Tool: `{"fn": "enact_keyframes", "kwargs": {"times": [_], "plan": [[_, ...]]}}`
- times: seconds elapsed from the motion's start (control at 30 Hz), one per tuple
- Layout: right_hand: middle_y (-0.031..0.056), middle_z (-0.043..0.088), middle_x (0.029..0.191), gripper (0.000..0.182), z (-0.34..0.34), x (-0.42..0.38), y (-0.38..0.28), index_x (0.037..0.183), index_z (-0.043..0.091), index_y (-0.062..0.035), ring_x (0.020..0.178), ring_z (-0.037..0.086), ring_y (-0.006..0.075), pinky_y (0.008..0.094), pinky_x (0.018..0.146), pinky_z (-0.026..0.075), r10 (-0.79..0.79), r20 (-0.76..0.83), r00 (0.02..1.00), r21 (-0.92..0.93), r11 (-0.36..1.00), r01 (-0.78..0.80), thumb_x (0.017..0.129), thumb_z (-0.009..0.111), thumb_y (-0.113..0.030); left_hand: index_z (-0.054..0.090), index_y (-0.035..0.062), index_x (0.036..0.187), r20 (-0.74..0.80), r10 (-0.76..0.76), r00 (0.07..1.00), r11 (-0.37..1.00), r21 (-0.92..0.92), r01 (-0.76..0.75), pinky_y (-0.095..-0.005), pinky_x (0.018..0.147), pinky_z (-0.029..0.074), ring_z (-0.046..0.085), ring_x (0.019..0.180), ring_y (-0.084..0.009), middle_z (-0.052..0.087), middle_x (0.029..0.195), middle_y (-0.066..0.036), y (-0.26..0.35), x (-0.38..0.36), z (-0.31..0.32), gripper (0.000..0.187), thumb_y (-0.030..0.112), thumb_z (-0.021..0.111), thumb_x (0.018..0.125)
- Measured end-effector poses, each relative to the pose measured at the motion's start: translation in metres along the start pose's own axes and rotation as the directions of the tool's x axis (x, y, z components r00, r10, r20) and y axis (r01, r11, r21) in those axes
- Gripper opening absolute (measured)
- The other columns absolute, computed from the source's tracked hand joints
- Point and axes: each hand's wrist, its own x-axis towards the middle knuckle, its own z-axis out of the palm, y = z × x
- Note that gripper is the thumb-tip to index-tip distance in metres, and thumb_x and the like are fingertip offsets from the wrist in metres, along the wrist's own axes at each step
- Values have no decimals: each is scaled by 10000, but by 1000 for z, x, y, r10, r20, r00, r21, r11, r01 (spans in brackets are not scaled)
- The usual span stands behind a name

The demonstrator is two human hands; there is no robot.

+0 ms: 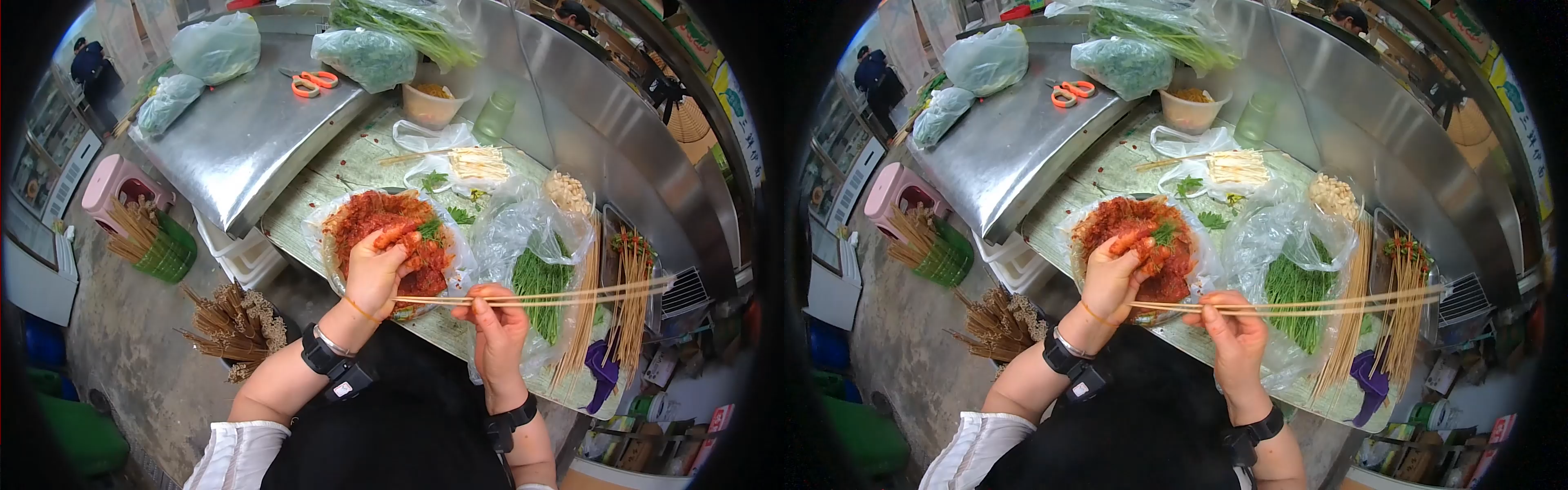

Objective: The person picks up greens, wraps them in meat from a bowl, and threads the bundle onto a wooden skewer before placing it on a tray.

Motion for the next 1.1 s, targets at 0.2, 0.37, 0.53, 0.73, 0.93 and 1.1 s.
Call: {"fn": "enact_keyframes", "kwargs": {"times": [0.2, 0.37, 0.53, 0.73, 0.93, 1.1], "plan": [[114, 573, 927, 182, -5, 6, -9, 935, 557, 13, 731, 604, 199, 319, 668, 525, 170, 229, 958, -76, 985, -156, 887, 507, -155, 562, -25, 1066, 12, 19, 1000, 993, 113, -20, -284, 735, 533, 612, 855, -157, 611, 1003, -92, -2, -1, -7, 260, -77, 487, 823], [117, 598, 853, 247, -18, 29, -38, 923, 555, 22, 716, 639, 217, 325, 689, 528, 94, 171, 981, 17, 995, -99, 929, 443, -198, 604, -29, 1011, 164, 54, 985, 928, 356, -110, -229, 705, 500, 602, 802, -105, 631, 923, -52, 11, -11, -13, 233, -77, 518, 799], [127, 611, 796, 268, -24, 56, -27, 933, 534, 18, 692, 652, 223, 290, 625, 542, 177, 110, 978, 134, 972, -191, 939, 424, -226, 612, -43, 978, 209, 29, 977, 828, 542, -141, -249, 743, 492, 586, 834, -106, 630, 938, -46, 17, -18, -9, 226, -72, 528, 771], [125, 615, 779, 282, -27, 58, -22, 917, 543, 9, 662, 650, 202, 267, 585, 539, 233, 136, 963, 74, 967, -244, 940, 427, -248, 622, -34, 944, 292, 80, 953, 680, 683, -266, -226, 737, 477, 571, 806, -74, 639, 891, -28, 19, -18, -11, 201, -64, 536, 765], [126, 616, 766, 270, -28, 56, -28, 910, 541, 8, 639, 647, 197, 261, 558, 539, 262, 96, 960, 40, 963, -266, 935, 437, -240, 622, -33, 974, 355, 98, 930, 572, 744, -345, -228, 743, 477, 573, 827, -80, 641, 909, -32, 20, -17, -12, 205, -40, 561, 778], [118, 622, 766, 286, -28, 56, -23, 906, 554, 7, 655, 650, 196, 256, 566, 535, 260, 93, 961, 39, 964, -265, 935, 445, -256, 605, -39, 1031, 306, 38, 951, 655, 711, -255, -249, 784, 478, 581, 876, -106, 634, 962, -52, 18, -18, -12, 252, -52, 544, 786]]}}
